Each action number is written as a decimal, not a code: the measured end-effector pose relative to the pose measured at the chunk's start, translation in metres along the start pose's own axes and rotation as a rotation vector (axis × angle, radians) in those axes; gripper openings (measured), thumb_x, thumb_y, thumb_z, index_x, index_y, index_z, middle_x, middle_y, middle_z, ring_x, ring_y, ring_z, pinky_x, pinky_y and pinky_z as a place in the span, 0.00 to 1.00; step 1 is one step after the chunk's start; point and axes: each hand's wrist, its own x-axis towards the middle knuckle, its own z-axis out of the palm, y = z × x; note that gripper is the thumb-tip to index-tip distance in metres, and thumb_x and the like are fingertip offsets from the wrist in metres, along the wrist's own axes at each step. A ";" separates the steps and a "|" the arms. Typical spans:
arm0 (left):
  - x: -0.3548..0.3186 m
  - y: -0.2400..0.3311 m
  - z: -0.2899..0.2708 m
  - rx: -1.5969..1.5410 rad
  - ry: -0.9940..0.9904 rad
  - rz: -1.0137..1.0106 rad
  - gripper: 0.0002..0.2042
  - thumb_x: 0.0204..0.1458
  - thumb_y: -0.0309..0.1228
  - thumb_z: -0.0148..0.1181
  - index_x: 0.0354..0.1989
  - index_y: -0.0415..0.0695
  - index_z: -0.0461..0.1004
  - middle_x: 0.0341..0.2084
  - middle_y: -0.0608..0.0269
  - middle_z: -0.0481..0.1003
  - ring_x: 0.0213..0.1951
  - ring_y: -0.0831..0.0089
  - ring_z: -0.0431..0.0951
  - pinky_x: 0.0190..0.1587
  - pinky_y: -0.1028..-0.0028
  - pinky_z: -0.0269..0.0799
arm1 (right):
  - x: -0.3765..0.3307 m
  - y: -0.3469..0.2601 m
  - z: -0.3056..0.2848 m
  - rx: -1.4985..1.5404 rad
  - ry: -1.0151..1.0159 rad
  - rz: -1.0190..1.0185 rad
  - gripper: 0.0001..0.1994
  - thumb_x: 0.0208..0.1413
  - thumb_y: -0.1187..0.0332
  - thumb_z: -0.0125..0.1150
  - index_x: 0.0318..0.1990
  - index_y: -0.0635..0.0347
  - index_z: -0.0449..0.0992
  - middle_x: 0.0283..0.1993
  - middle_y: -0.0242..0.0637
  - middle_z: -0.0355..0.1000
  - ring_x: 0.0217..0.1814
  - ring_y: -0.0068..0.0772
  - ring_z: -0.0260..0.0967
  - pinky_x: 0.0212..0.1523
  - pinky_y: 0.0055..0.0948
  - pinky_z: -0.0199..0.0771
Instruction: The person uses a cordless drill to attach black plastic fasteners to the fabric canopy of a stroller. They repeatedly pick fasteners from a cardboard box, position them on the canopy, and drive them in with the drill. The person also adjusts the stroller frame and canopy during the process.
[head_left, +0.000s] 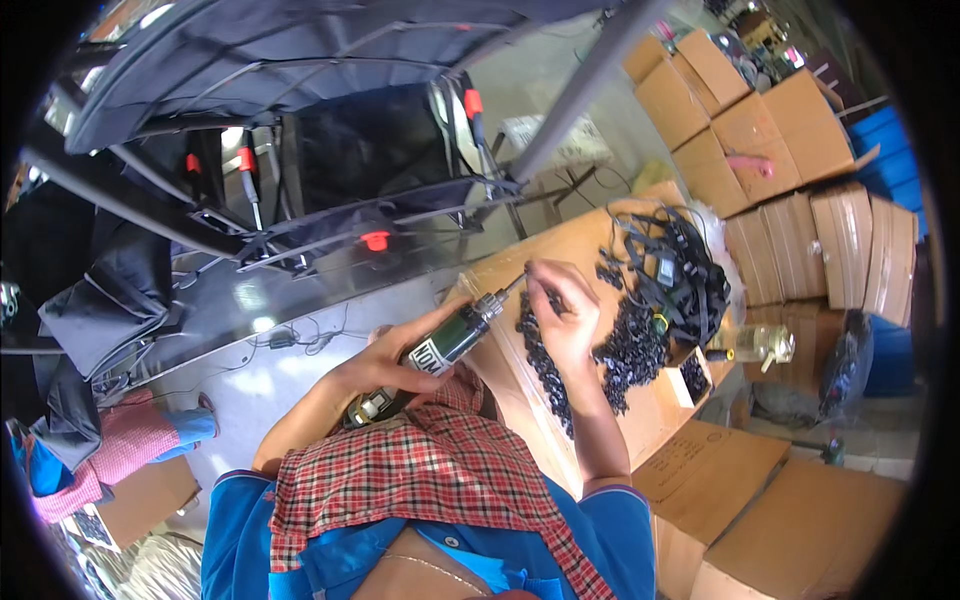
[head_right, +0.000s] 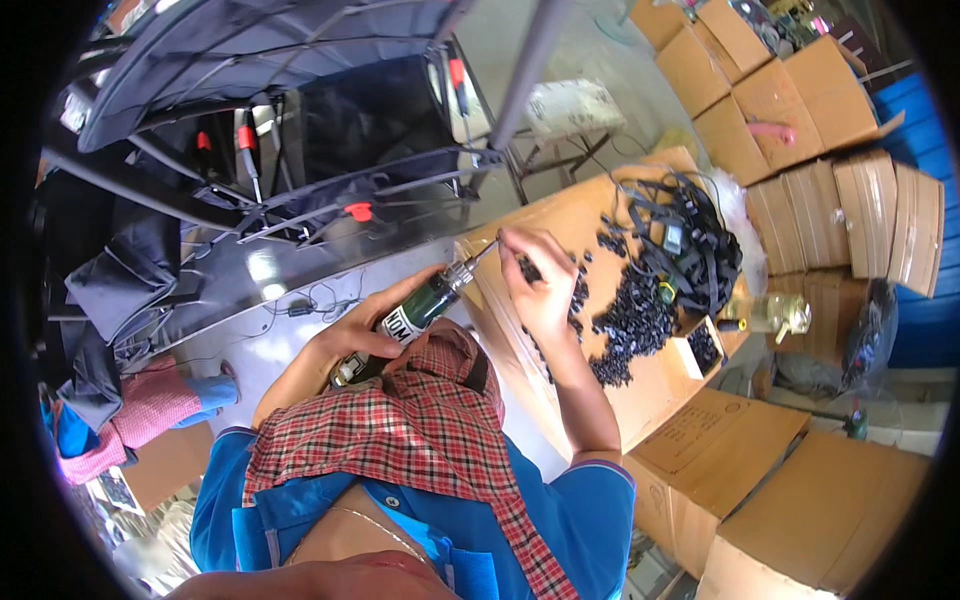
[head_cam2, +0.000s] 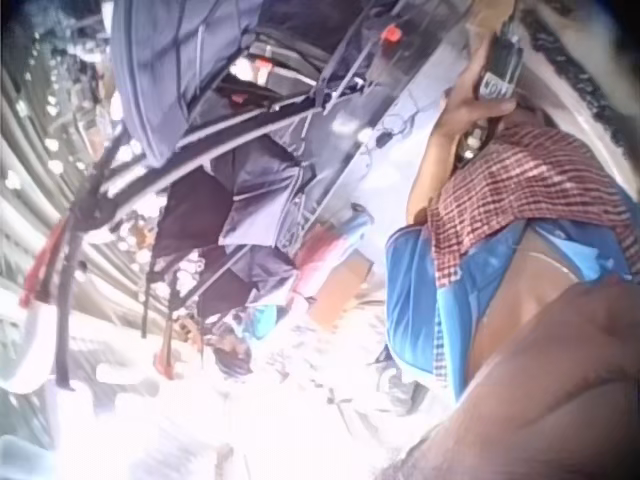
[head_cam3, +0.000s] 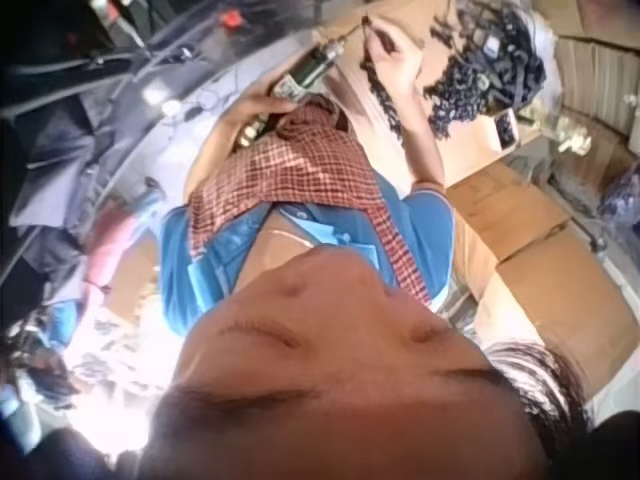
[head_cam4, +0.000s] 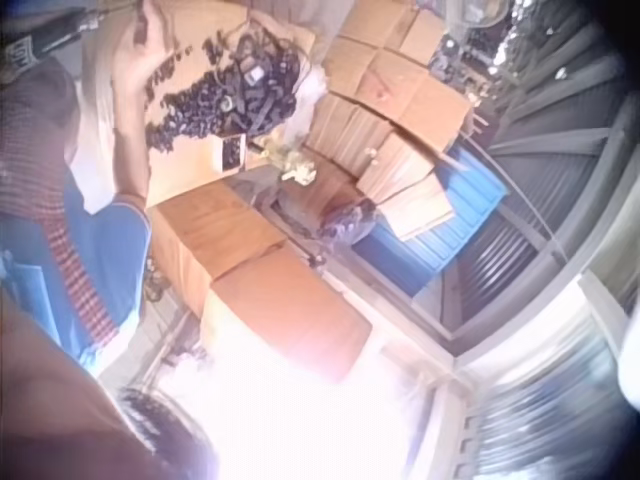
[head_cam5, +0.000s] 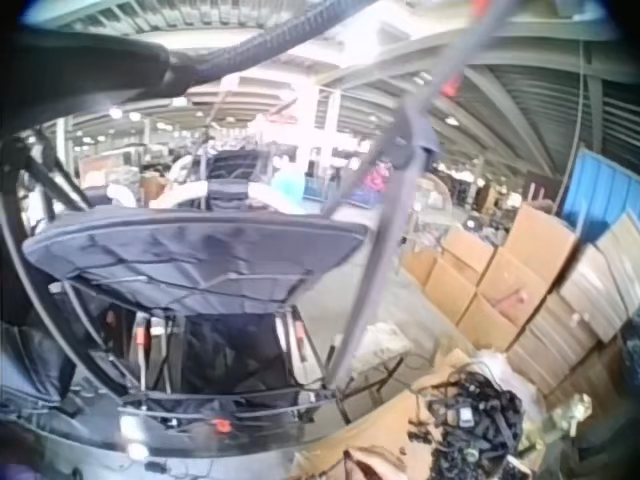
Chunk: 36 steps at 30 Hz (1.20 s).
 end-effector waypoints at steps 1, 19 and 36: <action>0.001 -0.004 -0.001 -0.026 0.007 0.021 0.51 0.41 0.37 0.69 0.73 0.48 0.43 0.29 0.59 0.72 0.24 0.76 0.74 0.27 0.79 0.67 | 0.005 -0.005 -0.004 0.002 -0.067 -0.055 0.19 0.48 0.90 0.58 0.50 0.68 0.76 0.42 0.43 0.74 0.40 0.29 0.74 0.42 0.25 0.75; -0.053 0.058 -0.046 -0.343 0.215 0.369 0.57 0.35 0.33 0.72 0.74 0.51 0.38 0.26 0.51 0.69 0.17 0.69 0.71 0.20 0.76 0.68 | 0.223 0.053 0.065 0.502 -0.309 0.050 0.25 0.68 0.52 0.43 0.53 0.69 0.70 0.48 0.49 0.75 0.52 0.42 0.73 0.54 0.43 0.73; -0.024 0.052 -0.047 -0.296 0.246 0.351 0.56 0.40 0.34 0.72 0.74 0.53 0.35 0.26 0.56 0.70 0.21 0.72 0.74 0.24 0.77 0.69 | 0.299 0.171 0.077 0.053 -0.380 -0.337 0.13 0.53 0.66 0.66 0.45 0.60 0.78 0.43 0.42 0.77 0.43 0.44 0.75 0.45 0.35 0.74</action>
